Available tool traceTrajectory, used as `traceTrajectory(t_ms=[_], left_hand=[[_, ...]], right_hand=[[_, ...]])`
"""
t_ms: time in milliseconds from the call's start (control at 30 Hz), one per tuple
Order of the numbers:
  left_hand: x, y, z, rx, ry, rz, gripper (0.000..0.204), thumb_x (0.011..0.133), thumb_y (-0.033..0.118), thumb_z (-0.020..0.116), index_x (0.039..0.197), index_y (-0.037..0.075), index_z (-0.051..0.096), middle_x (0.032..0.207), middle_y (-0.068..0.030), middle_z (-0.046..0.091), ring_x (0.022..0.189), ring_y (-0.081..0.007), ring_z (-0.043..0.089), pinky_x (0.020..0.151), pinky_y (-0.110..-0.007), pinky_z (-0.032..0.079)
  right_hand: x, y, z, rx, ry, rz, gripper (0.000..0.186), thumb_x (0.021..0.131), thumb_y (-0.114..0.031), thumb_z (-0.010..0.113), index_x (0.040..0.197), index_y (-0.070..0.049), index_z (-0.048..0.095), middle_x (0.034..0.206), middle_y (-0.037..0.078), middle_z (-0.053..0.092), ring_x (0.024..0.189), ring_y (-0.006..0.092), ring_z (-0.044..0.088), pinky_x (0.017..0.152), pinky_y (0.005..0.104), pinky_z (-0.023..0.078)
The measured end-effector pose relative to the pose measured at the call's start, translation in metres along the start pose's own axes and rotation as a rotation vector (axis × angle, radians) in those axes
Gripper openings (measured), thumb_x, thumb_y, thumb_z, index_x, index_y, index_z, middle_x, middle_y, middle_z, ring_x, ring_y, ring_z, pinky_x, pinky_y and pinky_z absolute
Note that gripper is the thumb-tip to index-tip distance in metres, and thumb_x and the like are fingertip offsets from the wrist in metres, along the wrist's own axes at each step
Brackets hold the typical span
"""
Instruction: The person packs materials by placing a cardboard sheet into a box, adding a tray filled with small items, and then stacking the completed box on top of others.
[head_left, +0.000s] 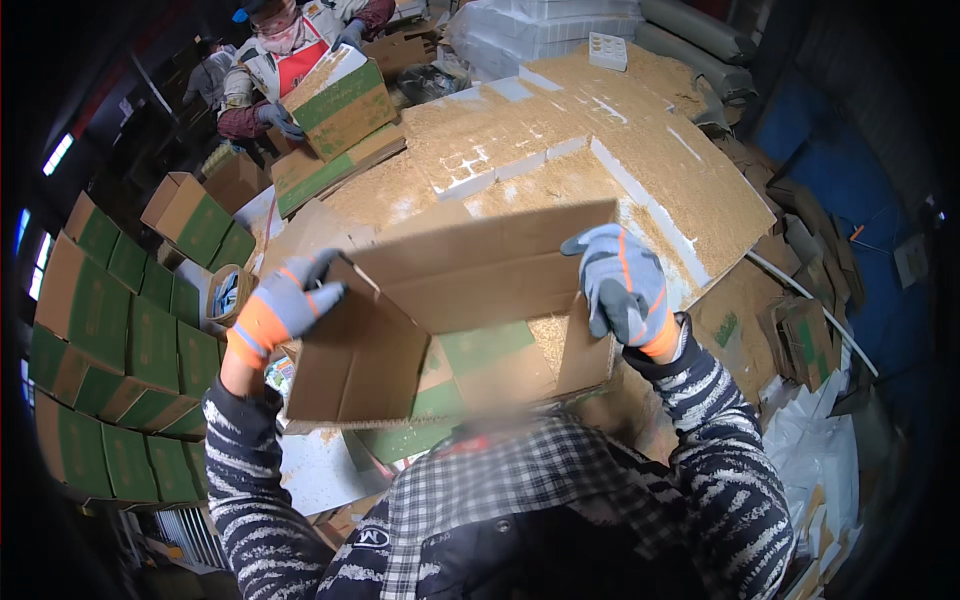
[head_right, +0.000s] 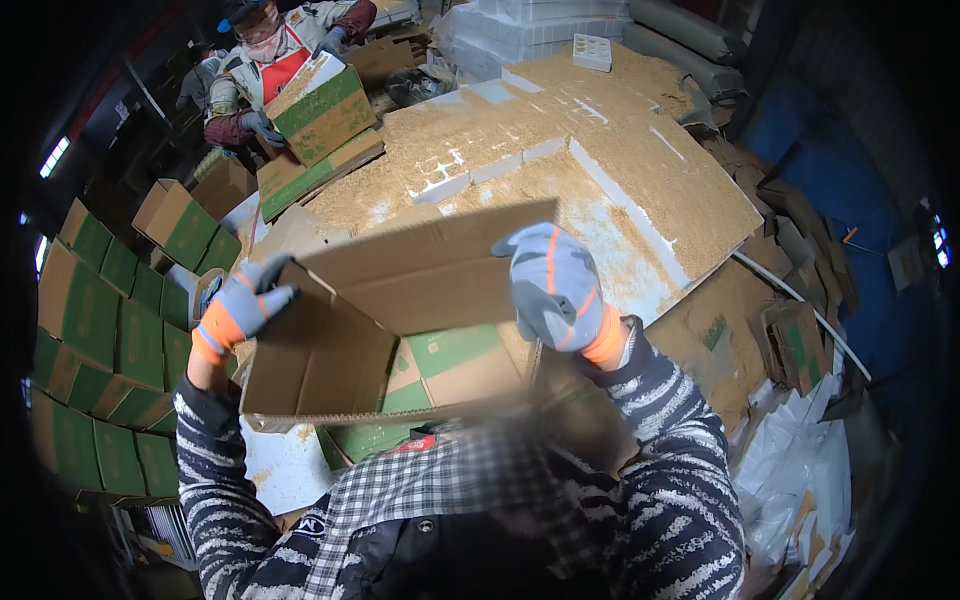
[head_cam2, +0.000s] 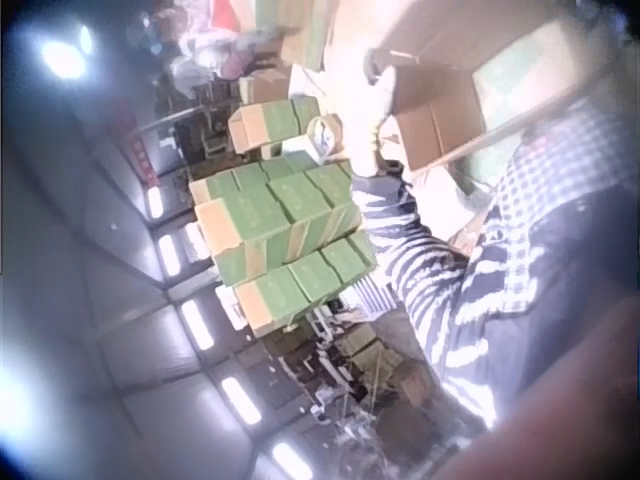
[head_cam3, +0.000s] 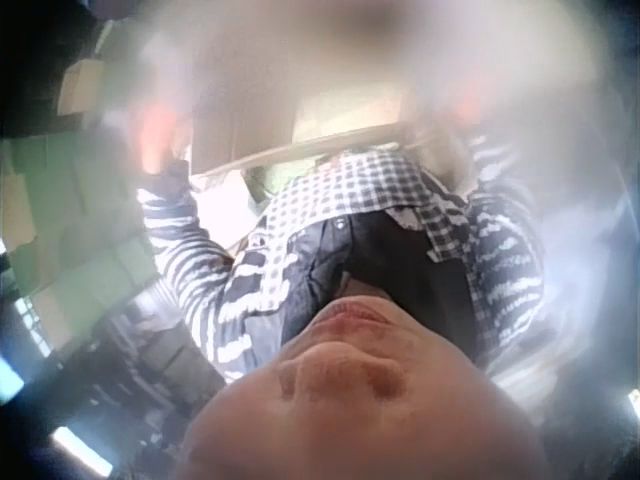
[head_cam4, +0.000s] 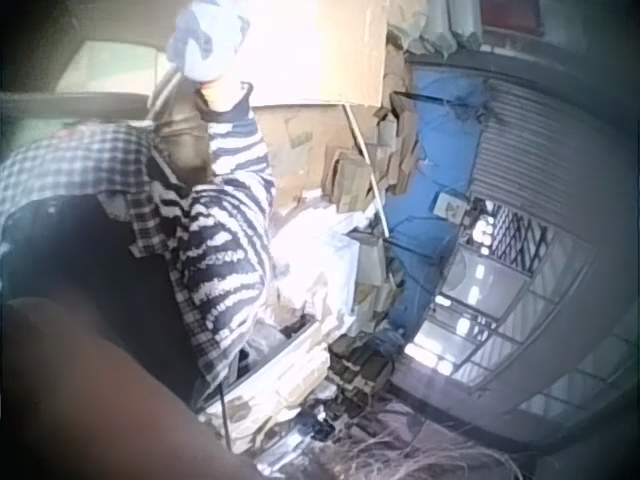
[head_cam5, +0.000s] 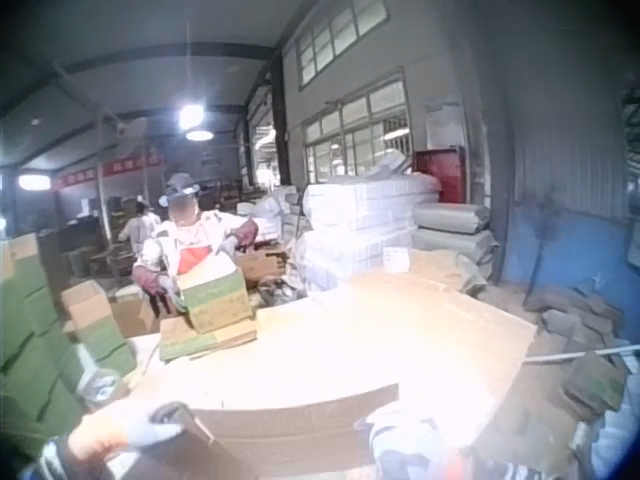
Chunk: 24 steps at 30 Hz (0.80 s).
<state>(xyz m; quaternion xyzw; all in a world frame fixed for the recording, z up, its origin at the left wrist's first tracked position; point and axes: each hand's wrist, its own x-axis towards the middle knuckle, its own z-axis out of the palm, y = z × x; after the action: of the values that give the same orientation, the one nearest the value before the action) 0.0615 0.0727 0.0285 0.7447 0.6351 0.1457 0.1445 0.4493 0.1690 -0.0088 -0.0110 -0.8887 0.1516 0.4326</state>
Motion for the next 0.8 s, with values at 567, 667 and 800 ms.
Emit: traceTrajectory(t_ms=[567, 667, 800], left_hand=[[0.013, -0.022, 0.093, -0.887, -0.243, 0.081, 0.03, 0.086, 0.012, 0.052, 0.113, 0.001, 0.059, 0.112, -0.0107, 0.063, 0.095, -0.0236, 0.061, 0.09, -0.035, 0.046], [-0.012, -0.07, 0.127, -1.378, 0.451, 0.077, 0.035, 0.093, 0.008, 0.046, 0.127, -0.002, 0.048, 0.129, -0.0126, 0.05, 0.107, -0.0212, 0.057, 0.089, -0.029, 0.048], [-0.095, -0.152, 0.187, -0.93, 0.914, -0.482, 0.043, 0.094, 0.016, 0.05, 0.133, 0.002, 0.041, 0.139, -0.0107, 0.039, 0.124, -0.0207, 0.043, 0.102, -0.032, 0.036]], right_hand=[[0.05, -0.017, 0.064, 0.356, -0.974, 0.554, 0.058, 0.087, -0.041, 0.053, 0.137, -0.016, 0.042, 0.121, 0.017, 0.058, 0.111, 0.0334, 0.055, 0.097, 0.0424, 0.042], [0.028, 0.031, 0.073, 0.064, -0.748, 0.263, 0.056, 0.088, -0.041, 0.053, 0.138, -0.018, 0.043, 0.122, 0.016, 0.058, 0.111, 0.0325, 0.056, 0.096, 0.043, 0.042], [0.02, 0.037, 0.077, 0.228, -0.504, 0.586, 0.054, 0.087, -0.032, 0.059, 0.137, -0.017, 0.045, 0.114, 0.015, 0.062, 0.101, 0.0242, 0.061, 0.088, 0.0373, 0.046]])
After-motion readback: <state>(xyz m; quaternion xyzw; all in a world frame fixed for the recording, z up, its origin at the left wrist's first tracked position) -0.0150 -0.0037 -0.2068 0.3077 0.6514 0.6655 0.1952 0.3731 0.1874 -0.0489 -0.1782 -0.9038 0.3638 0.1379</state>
